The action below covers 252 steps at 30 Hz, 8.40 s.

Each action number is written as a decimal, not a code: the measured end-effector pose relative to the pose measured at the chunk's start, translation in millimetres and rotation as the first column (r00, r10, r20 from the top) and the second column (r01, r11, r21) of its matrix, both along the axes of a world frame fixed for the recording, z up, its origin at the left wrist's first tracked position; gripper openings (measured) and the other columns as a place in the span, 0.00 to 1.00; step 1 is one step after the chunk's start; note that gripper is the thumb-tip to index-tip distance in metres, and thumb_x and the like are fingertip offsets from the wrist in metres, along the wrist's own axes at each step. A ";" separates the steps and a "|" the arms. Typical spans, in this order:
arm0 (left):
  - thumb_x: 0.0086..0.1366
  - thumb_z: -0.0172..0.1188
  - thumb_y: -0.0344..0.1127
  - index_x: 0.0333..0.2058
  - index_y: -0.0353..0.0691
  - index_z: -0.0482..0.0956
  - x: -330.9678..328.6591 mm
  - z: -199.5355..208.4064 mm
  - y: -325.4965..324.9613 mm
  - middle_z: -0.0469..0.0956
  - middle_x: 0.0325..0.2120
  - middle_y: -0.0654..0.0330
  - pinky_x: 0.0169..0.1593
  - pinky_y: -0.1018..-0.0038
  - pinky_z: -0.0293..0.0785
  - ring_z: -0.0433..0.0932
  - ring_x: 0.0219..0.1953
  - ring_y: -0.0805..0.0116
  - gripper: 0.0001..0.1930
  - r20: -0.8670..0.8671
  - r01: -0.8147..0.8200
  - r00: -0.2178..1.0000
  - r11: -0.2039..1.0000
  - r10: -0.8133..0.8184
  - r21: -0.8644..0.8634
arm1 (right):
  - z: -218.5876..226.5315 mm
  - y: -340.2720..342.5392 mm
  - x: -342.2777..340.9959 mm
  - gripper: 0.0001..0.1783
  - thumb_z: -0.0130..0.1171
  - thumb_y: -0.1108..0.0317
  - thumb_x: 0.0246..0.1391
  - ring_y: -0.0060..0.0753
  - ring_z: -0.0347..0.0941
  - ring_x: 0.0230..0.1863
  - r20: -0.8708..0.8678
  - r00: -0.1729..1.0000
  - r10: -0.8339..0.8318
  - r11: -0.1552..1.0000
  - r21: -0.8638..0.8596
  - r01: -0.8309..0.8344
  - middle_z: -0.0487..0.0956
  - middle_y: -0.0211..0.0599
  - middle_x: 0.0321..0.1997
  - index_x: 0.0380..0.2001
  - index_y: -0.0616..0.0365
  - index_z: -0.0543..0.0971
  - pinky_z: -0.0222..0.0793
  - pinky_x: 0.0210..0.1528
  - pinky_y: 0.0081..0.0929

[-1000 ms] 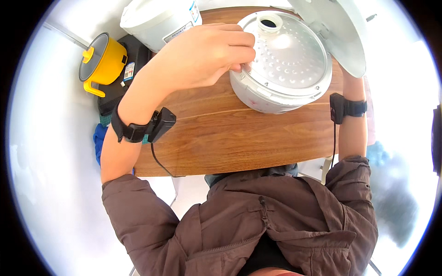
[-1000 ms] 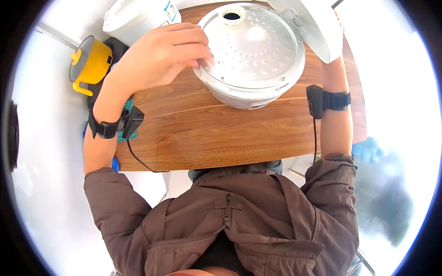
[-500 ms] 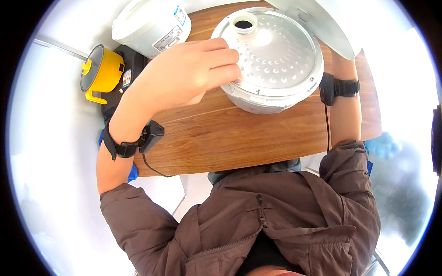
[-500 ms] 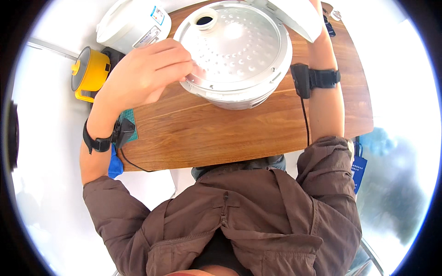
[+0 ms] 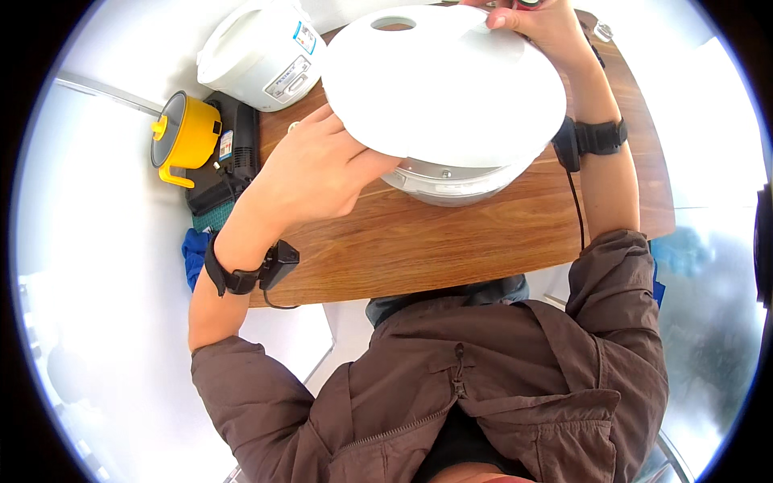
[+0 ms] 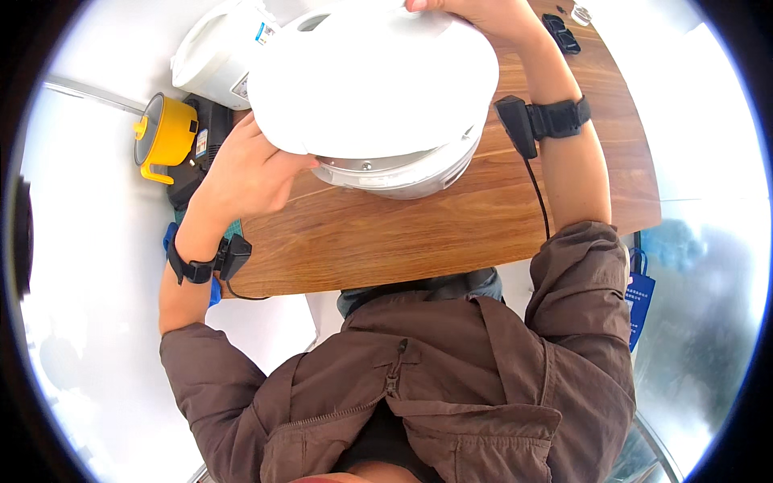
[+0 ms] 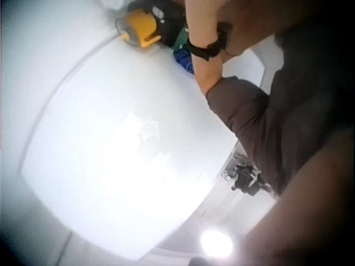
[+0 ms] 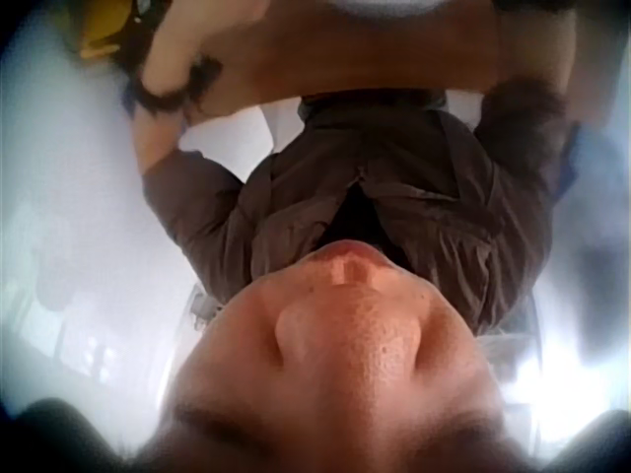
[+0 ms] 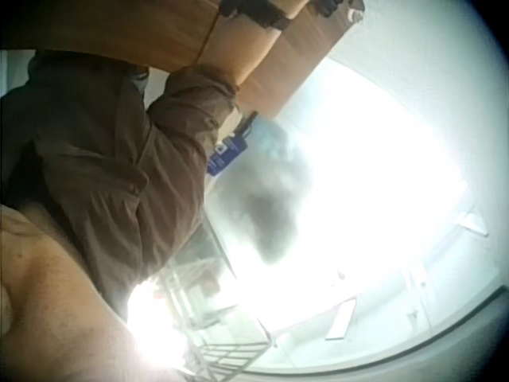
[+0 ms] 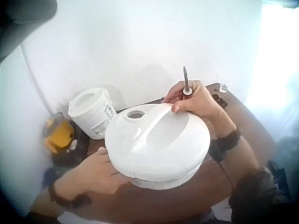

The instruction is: The person disassembles two white rice cookers on a wooden table. They use a screwdriver to remove a small cap from the lid of the first cooker, then open the lid to reveal the inner pot. They repeat the process with a second cooker, removing the cap and opening the lid.

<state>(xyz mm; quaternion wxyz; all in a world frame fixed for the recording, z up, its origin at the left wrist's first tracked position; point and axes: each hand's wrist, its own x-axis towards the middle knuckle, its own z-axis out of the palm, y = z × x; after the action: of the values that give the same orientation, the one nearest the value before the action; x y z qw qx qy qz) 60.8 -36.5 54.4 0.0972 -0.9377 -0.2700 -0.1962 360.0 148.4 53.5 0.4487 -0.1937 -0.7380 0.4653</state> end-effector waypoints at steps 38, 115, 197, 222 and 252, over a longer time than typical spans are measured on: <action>0.67 0.63 0.31 0.39 0.43 0.80 43.4 -17.0 6.4 0.83 0.34 0.61 0.44 0.64 0.72 0.77 0.38 0.54 0.03 0.257 -0.402 0.868 0.905 0.424 -0.135 | -164.8 -18.2 55.3 0.18 0.67 0.53 0.58 0.48 0.80 0.49 0.595 0.348 -0.725 0.689 0.643 0.336 0.83 0.40 0.43 0.46 0.51 0.83 0.78 0.49 0.43; 0.57 0.75 0.24 0.42 0.36 0.81 31.0 22.1 43.9 0.64 0.16 0.72 0.24 0.82 0.54 0.60 0.19 0.84 0.15 0.756 -0.529 0.582 0.846 0.298 0.074 | -136.4 -45.5 81.2 0.19 0.67 0.60 0.54 0.55 0.77 0.54 0.818 0.297 -0.493 0.858 0.400 0.323 0.81 0.48 0.50 0.47 0.58 0.80 0.73 0.55 0.47; 0.47 0.81 0.42 0.45 0.40 0.81 20.2 -100.5 21.3 0.75 0.45 0.55 0.48 0.63 0.72 0.74 0.46 0.54 0.28 0.707 -0.412 0.691 0.886 0.154 0.210 | 31.0 -139.5 -56.0 0.09 0.66 0.69 0.52 0.41 0.81 0.34 0.598 0.581 -0.553 0.559 0.783 -0.274 0.82 0.37 0.36 0.37 0.59 0.85 0.78 0.38 0.35; 0.50 0.77 0.39 0.46 0.41 0.80 25.3 -99.2 25.7 0.76 0.47 0.55 0.52 0.60 0.68 0.73 0.49 0.50 0.24 0.732 -0.338 0.671 0.927 0.116 0.163 | -1.1 -125.8 -64.8 0.14 0.66 0.74 0.50 0.36 0.85 0.42 0.608 0.720 -0.334 0.927 0.349 0.135 0.87 0.47 0.39 0.41 0.69 0.84 0.79 0.47 0.29; 0.59 0.62 0.15 0.42 0.35 0.79 19.8 -83.0 30.1 0.72 0.41 0.57 0.37 0.75 0.75 0.75 0.37 0.66 0.13 0.794 -0.017 0.572 0.970 0.207 -0.241 | -10.8 -126.3 -36.6 0.13 0.69 0.74 0.52 0.41 0.82 0.43 0.412 0.685 -0.601 0.540 0.841 -0.032 0.84 0.38 0.46 0.42 0.59 0.85 0.78 0.45 0.36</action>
<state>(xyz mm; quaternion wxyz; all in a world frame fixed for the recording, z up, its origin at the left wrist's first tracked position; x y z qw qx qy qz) 80.6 -6.4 -28.6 -0.1228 -0.7284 -0.3623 -0.5684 323.3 22.2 42.7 0.2668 -0.2518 -0.9245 -0.1038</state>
